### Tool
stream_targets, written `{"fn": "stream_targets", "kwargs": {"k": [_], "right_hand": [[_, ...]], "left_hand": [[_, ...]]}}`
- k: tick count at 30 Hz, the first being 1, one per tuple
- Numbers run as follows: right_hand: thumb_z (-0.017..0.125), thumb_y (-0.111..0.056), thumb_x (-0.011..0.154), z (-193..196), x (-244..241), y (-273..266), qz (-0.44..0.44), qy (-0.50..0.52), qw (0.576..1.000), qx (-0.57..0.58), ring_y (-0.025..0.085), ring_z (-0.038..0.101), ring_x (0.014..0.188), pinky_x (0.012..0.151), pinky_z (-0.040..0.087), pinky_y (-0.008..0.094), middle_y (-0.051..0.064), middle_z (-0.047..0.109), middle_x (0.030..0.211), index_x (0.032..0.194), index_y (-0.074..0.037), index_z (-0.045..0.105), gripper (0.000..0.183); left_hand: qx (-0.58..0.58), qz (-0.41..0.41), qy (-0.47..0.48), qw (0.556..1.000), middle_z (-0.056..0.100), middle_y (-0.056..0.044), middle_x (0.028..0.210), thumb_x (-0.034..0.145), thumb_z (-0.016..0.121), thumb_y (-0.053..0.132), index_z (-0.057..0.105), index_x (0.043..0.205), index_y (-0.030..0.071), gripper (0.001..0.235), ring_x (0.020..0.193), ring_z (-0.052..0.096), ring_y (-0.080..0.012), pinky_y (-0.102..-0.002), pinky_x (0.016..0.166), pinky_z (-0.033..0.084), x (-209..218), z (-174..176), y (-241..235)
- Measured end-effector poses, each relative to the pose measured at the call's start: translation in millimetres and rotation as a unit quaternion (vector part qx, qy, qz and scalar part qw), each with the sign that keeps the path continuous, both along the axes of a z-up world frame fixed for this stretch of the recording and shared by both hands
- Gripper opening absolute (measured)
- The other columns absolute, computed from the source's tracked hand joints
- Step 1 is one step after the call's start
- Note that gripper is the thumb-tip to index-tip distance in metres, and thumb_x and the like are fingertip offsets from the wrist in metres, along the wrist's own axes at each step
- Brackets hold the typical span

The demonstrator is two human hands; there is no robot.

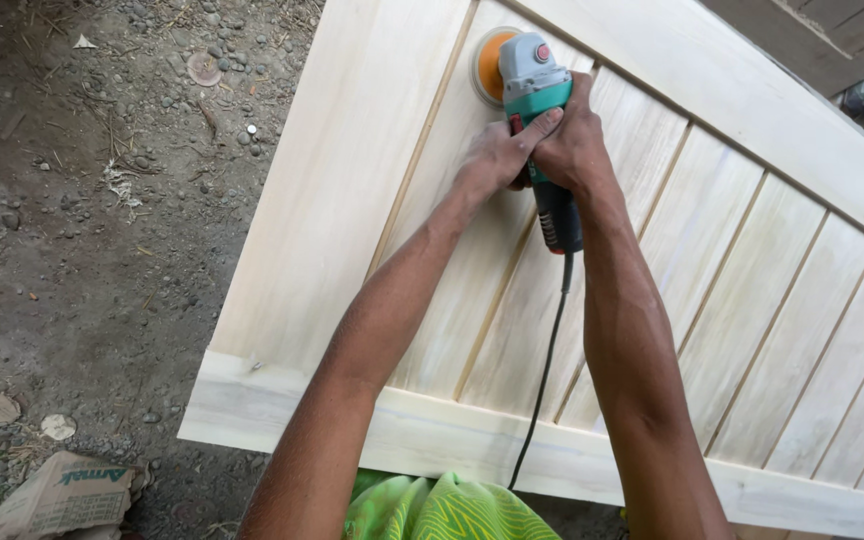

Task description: The person uses an electric orbital sander to smooth the surface of a large wooden panel. They move the sander systematically across the wood, covering different sections and occasionally pausing to wipe the surface with their hand.

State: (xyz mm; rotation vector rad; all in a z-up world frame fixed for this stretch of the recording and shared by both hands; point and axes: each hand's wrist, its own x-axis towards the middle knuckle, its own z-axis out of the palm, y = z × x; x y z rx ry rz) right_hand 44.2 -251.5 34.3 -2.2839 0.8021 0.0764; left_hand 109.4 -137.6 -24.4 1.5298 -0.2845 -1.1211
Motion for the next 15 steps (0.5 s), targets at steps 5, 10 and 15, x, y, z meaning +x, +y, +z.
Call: {"fn": "stream_targets", "kwargs": {"k": [5,10,15], "right_hand": [[0.074,-0.023,0.09,-5,11,9,0.032,-0.02,0.999,-0.009,0.044,0.077,0.093,0.078,0.067,0.05,0.032,0.071,0.106,0.141,-0.003,0.029,0.071],[0.077,-0.027,0.087,-3,-12,18,0.024,0.008,1.0,-0.004,0.045,0.076,0.091,0.079,0.066,0.048,0.032,0.07,0.108,0.142,-0.003,0.026,0.078],[0.079,-0.029,0.087,4,-46,-1,-0.016,0.008,1.0,-0.023,0.044,0.075,0.096,0.08,0.065,0.046,0.032,0.07,0.111,0.14,-0.002,0.029,0.078]], "left_hand": [[-0.005,0.018,0.011,1.0,0.071,-0.008,0.065,0.063,0.058,0.09,0.076,0.086,0.001,0.094,0.058,0.076,-0.0199,-0.031,0.045,0.063,14,-2,12],[-0.011,-0.006,0.031,0.999,0.072,-0.011,0.072,0.063,0.058,0.091,0.074,0.092,0.001,0.095,0.062,0.075,-0.0221,-0.032,0.05,0.062,-15,-11,19],[0.006,-0.05,-0.005,0.999,0.076,-0.012,0.078,0.065,0.055,0.092,0.076,0.093,0.003,0.095,0.067,0.076,-0.0205,-0.032,0.056,0.062,-37,-3,-13]]}}
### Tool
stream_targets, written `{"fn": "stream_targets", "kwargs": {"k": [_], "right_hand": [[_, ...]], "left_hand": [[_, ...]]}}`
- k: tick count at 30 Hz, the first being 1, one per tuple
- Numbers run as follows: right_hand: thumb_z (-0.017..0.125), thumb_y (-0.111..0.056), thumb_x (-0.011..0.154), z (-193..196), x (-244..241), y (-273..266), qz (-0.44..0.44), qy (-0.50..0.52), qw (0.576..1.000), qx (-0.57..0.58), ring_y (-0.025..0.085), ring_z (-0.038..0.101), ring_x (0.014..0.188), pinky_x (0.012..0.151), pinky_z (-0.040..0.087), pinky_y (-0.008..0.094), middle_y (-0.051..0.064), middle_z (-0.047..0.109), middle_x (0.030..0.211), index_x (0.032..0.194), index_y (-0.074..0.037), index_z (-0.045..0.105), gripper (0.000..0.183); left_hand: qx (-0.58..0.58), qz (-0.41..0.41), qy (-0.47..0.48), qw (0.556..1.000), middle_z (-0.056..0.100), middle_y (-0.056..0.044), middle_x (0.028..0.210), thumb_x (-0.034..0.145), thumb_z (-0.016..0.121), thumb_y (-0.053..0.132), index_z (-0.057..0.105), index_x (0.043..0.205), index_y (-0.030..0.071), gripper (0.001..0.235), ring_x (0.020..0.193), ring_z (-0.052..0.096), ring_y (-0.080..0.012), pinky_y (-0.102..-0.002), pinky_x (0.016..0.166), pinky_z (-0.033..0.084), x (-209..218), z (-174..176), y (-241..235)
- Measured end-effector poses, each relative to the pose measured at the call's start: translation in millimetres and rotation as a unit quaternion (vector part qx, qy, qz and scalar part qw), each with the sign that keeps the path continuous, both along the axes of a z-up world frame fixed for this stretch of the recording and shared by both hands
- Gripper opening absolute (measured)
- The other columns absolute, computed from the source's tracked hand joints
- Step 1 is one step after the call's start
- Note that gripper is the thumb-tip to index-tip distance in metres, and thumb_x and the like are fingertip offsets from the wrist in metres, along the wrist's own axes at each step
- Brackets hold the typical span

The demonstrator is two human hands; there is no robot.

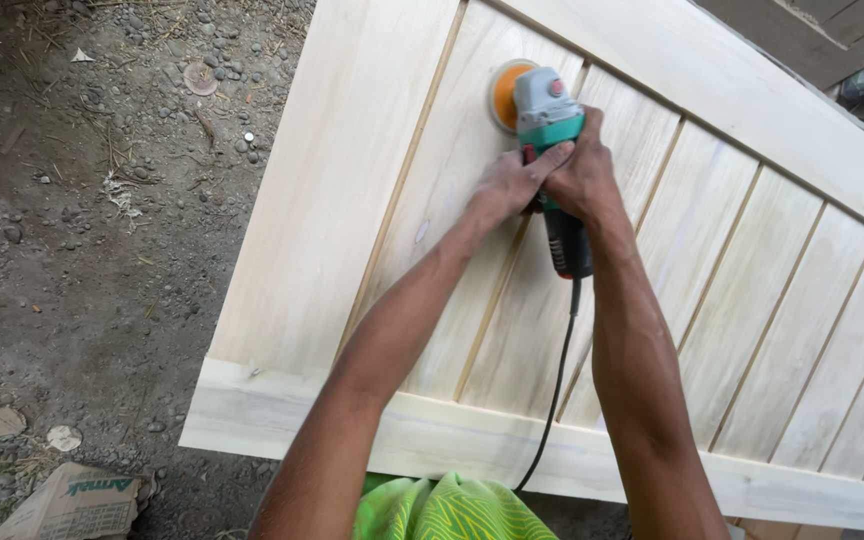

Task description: The person uses an electric orbital sander to smooth the surface of a large wooden panel. They move the sander systematically across the wood, covering different sections and occasionally pausing to wipe the surface with their hand.

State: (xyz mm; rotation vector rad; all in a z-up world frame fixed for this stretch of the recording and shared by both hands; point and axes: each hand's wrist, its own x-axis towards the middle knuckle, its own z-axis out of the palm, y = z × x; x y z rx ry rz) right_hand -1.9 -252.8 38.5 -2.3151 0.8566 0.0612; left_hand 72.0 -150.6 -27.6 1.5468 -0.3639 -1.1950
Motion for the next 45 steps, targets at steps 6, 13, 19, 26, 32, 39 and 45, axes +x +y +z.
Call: {"fn": "stream_targets", "kwargs": {"k": [6,13,19,26,32,39,45], "right_hand": [[0.079,-0.034,0.091,-12,8,-32,-0.033,-0.005,0.999,-0.005,0.043,0.075,0.098,0.082,0.066,0.046,0.033,0.069,0.112,0.136,-0.002,0.03,0.073],[0.077,-0.033,0.09,-1,-1,6,0.018,-0.01,1.0,0.007,0.047,0.075,0.089,0.075,0.064,0.049,0.034,0.071,0.101,0.141,-0.001,0.029,0.077],[0.078,-0.034,0.086,18,-44,49,0.043,0.053,0.998,0.011,0.051,0.073,0.085,0.076,0.06,0.054,0.034,0.072,0.089,0.148,-0.002,0.026,0.087],[0.075,-0.027,0.087,7,-51,4,-0.007,0.043,0.999,0.022,0.047,0.075,0.088,0.079,0.064,0.051,0.034,0.071,0.099,0.146,-0.002,0.026,0.081],[0.078,-0.023,0.089,-18,-36,-61,0.007,-0.015,1.0,-0.001,0.046,0.075,0.092,0.08,0.066,0.048,0.034,0.069,0.108,0.142,-0.001,0.027,0.077],[0.079,-0.022,0.092,-36,-28,-80,0.036,-0.067,0.997,-0.017,0.045,0.076,0.093,0.079,0.068,0.048,0.033,0.07,0.11,0.141,-0.001,0.027,0.075],[0.077,-0.024,0.095,-19,-41,-54,0.038,-0.048,0.998,-0.005,0.045,0.077,0.091,0.076,0.069,0.048,0.033,0.07,0.108,0.142,0.001,0.027,0.073]], "left_hand": [[0.013,0.005,0.002,1.0,0.075,-0.011,0.074,0.068,0.057,0.086,0.079,0.093,0.002,0.09,0.066,0.076,-0.0234,-0.034,0.054,0.059,9,18,-22],[-0.03,0.062,0.043,0.997,0.075,-0.011,0.083,0.074,0.067,0.074,0.071,0.107,-0.001,0.083,0.069,0.073,-0.0203,-0.035,0.058,0.06,-10,-5,16],[-0.031,0.079,0.088,0.993,0.074,-0.014,0.084,0.081,0.066,0.067,0.068,0.113,-0.005,0.079,0.064,0.073,-0.0201,-0.033,0.054,0.059,-69,-2,62],[-0.015,0.035,0.082,0.996,0.073,-0.012,0.077,0.08,0.062,0.072,0.071,0.103,-0.004,0.08,0.061,0.072,-0.0201,-0.031,0.052,0.057,-58,14,16],[-0.027,-0.003,0.013,1.0,0.073,-0.011,0.074,0.074,0.057,0.082,0.073,0.102,0.0,0.088,0.062,0.076,-0.0188,-0.032,0.05,0.064,-28,6,-47],[-0.047,0.008,0.012,0.999,0.073,-0.011,0.072,0.069,0.055,0.087,0.071,0.104,-0.001,0.095,0.061,0.08,-0.0216,-0.032,0.048,0.065,-13,11,-57],[-0.038,0.007,0.026,0.999,0.074,-0.013,0.076,0.073,0.056,0.083,0.071,0.106,-0.003,0.093,0.064,0.078,-0.0219,-0.033,0.051,0.063,-33,12,-32]]}}
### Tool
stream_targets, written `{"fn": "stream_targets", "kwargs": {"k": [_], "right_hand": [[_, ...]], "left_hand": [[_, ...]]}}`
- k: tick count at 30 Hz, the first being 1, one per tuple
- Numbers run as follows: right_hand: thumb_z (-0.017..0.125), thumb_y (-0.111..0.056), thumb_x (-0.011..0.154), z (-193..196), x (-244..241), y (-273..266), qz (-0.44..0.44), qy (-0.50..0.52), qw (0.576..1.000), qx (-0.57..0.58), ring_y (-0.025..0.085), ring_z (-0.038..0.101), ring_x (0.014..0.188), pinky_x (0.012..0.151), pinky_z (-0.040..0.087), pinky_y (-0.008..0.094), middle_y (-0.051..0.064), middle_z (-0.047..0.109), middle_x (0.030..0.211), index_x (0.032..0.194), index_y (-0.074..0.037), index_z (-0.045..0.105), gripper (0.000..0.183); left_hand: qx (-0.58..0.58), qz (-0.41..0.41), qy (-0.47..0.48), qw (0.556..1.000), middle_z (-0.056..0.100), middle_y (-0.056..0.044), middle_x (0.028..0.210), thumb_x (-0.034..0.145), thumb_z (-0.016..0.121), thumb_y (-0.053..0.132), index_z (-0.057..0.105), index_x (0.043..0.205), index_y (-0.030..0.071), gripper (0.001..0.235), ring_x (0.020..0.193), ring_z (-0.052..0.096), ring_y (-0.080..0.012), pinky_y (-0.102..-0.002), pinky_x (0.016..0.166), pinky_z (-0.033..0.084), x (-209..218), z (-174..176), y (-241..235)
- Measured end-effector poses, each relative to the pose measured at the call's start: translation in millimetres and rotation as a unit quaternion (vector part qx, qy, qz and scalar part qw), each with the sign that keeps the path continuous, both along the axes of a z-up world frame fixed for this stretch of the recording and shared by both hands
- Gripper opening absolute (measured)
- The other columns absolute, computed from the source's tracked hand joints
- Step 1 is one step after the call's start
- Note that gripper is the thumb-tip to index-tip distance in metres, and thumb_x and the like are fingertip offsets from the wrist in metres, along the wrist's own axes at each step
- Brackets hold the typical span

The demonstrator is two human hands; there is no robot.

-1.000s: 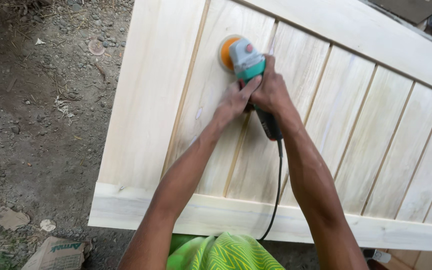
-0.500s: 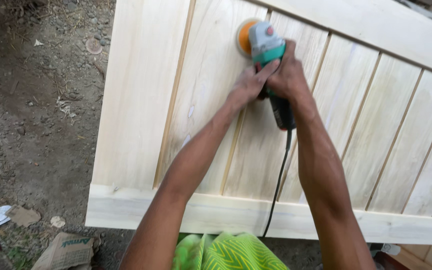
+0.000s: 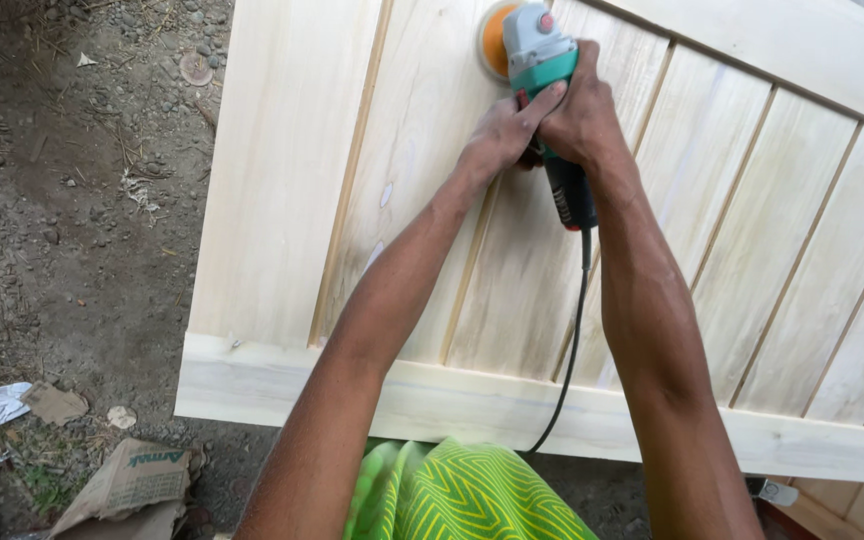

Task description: The person uses an electric orbital sander to smooth the surface of a large wooden panel. They move the sander systematically across the wood, covering different sections and occasionally pausing to wipe the surface with their hand.

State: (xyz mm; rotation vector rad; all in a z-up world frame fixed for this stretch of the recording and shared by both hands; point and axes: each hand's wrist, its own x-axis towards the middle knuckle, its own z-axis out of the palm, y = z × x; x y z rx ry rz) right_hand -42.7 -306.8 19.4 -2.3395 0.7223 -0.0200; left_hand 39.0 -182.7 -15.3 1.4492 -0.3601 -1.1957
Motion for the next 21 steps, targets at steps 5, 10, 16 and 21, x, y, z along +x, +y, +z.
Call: {"fn": "stream_targets", "kwargs": {"k": [5,10,16,21], "right_hand": [[0.077,-0.025,0.089,17,-13,52,-0.01,0.054,0.998,0.016,0.046,0.076,0.089,0.08,0.065,0.049,0.035,0.071,0.103,0.146,0.001,0.026,0.08],[0.077,-0.026,0.09,10,0,50,0.0,0.04,0.999,0.013,0.046,0.076,0.089,0.078,0.066,0.048,0.035,0.07,0.104,0.143,0.001,0.027,0.077],[0.075,-0.022,0.09,4,39,18,0.002,0.006,1.0,-0.006,0.046,0.076,0.087,0.074,0.066,0.047,0.034,0.071,0.101,0.142,0.001,0.028,0.074],[0.078,-0.027,0.093,-3,49,5,-0.004,0.032,0.999,-0.009,0.046,0.075,0.087,0.072,0.066,0.048,0.035,0.07,0.102,0.141,0.0,0.028,0.075]], "left_hand": [[-0.007,0.045,0.058,0.997,0.074,-0.012,0.084,0.076,0.062,0.073,0.068,0.111,-0.005,0.086,0.07,0.076,-0.0227,-0.035,0.052,0.064,-25,3,45],[-0.016,0.057,0.052,0.997,0.074,-0.014,0.081,0.078,0.064,0.074,0.069,0.109,-0.004,0.085,0.064,0.074,-0.0223,-0.033,0.052,0.061,-15,-4,45],[-0.006,0.042,0.025,0.999,0.073,-0.012,0.074,0.072,0.06,0.08,0.071,0.104,-0.004,0.091,0.059,0.074,-0.0212,-0.034,0.049,0.063,28,0,18],[-0.002,0.042,0.011,0.999,0.074,-0.012,0.074,0.07,0.058,0.085,0.07,0.106,-0.005,0.098,0.06,0.078,-0.0232,-0.034,0.049,0.066,39,-4,2]]}}
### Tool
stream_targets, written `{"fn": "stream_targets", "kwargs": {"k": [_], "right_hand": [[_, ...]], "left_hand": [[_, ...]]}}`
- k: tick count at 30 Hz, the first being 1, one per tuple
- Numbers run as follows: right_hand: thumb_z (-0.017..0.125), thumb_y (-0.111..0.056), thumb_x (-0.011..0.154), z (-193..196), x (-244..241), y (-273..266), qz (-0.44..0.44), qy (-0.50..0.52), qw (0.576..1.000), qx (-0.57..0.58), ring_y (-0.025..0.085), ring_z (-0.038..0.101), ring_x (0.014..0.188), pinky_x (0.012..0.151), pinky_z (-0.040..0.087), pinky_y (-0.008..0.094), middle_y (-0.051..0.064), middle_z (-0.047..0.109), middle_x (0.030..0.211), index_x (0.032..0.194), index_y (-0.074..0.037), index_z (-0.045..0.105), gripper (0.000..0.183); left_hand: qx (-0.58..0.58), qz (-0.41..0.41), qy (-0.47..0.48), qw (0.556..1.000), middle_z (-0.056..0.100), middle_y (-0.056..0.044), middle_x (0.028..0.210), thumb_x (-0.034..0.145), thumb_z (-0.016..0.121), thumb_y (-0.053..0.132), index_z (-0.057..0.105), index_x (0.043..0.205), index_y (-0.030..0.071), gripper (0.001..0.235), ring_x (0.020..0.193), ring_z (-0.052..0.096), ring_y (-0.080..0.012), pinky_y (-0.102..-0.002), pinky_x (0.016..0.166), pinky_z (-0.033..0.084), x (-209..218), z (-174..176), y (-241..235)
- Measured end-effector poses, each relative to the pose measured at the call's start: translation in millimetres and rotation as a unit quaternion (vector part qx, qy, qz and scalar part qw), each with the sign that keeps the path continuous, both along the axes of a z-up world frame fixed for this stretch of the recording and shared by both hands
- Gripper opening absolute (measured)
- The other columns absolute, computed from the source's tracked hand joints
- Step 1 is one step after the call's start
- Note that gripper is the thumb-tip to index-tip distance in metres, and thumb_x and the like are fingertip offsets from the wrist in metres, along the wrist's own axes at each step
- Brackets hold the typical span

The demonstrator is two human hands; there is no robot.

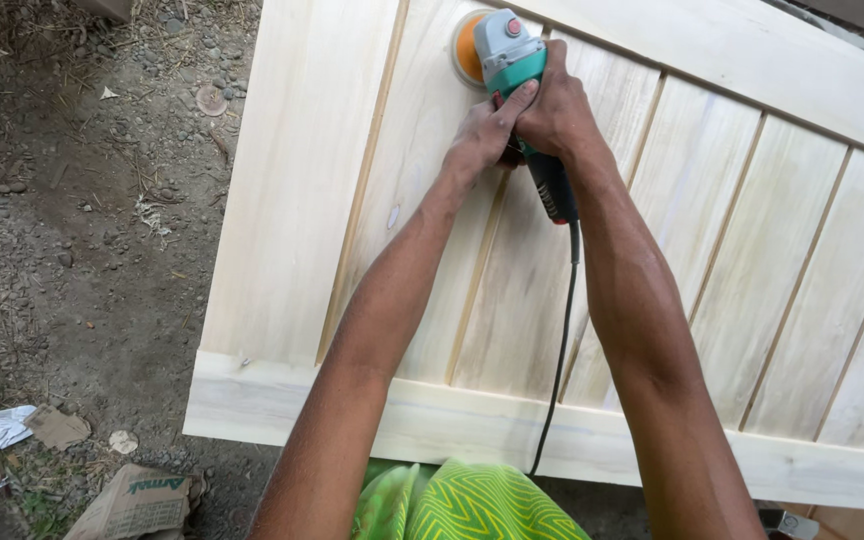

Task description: The person uses an electric orbital sander to smooth the surface of a large wooden panel. They move the sander systematically across the wood, covering different sections and occasionally pausing to wipe the surface with their hand.

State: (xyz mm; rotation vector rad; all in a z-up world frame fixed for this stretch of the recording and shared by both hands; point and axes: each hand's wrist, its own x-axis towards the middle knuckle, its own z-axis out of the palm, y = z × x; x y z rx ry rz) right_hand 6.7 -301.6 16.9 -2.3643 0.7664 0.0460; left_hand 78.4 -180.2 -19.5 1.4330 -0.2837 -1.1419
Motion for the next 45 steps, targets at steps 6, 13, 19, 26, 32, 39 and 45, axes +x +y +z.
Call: {"fn": "stream_targets", "kwargs": {"k": [6,13,19,26,32,39,45], "right_hand": [[0.083,-0.021,0.09,-15,-12,-27,0.027,-0.051,0.998,-0.014,0.045,0.075,0.093,0.077,0.066,0.048,0.034,0.07,0.109,0.14,0.0,0.029,0.077],[0.08,-0.023,0.091,-9,-30,-22,-0.008,-0.009,1.0,0.016,0.045,0.075,0.095,0.08,0.068,0.047,0.034,0.068,0.113,0.139,0.0,0.028,0.075],[0.079,-0.02,0.087,6,-53,14,0.001,0.01,1.0,0.011,0.047,0.075,0.095,0.08,0.065,0.048,0.036,0.068,0.111,0.142,-0.001,0.027,0.077],[0.079,-0.024,0.093,27,-114,87,0.028,0.014,0.999,0.028,0.048,0.075,0.094,0.079,0.064,0.051,0.033,0.072,0.105,0.146,-0.001,0.028,0.077],[0.084,-0.027,0.093,46,-167,152,0.047,0.015,0.998,0.044,0.051,0.073,0.096,0.078,0.061,0.053,0.032,0.073,0.104,0.148,-0.004,0.028,0.081],[0.083,-0.027,0.089,54,-226,222,0.034,0.061,0.997,0.042,0.053,0.07,0.092,0.076,0.056,0.058,0.031,0.072,0.1,0.15,-0.005,0.028,0.086],[0.084,-0.026,0.083,51,-261,263,0.017,0.091,0.994,0.063,0.052,0.071,0.089,0.074,0.058,0.056,0.031,0.072,0.101,0.148,-0.003,0.028,0.088]], "left_hand": [[0.005,-0.01,-0.029,1.0,0.074,-0.013,0.072,0.068,0.054,0.088,0.072,0.101,-0.003,0.098,0.061,0.081,-0.0244,-0.033,0.048,0.062,-8,-2,-19],[0.018,-0.014,-0.004,1.0,0.073,-0.013,0.07,0.066,0.056,0.088,0.076,0.095,-0.003,0.097,0.059,0.078,-0.0243,-0.033,0.046,0.064,-26,11,-14],[0.034,-0.01,0.012,0.999,0.075,-0.013,0.077,0.068,0.058,0.084,0.072,0.106,-0.001,0.094,0.065,0.078,-0.023,-0.034,0.05,0.064,-52,10,17],[0.017,-0.001,0.024,1.0,0.074,-0.012,0.074,0.078,0.058,0.078,0.077,0.099,-0.005,0.088,0.064,0.077,-0.0215,-0.034,0.056,0.062,-116,6,85],[0.063,0.009,0.067,0.996,0.072,-0.01,0.075,0.077,0.06,0.077,0.071,0.106,-0.002,0.085,0.067,0.071,-0.0221,-0.036,0.058,0.056,-182,18,153],[0.085,-0.034,0.026,0.995,0.071,-0.021,0.113,0.085,0.056,0.073,0.052,0.138,-0.002,0.093,0.106,0.069,-0.0365,-0.043,0.091,0.052,-242,26,227],[0.083,-0.082,0.042,0.992,0.068,-0.026,0.127,0.089,0.055,0.068,0.05,0.143,-0.002,0.088,0.124,0.063,-0.042,-0.045,0.105,0.048,-272,35,273]]}}
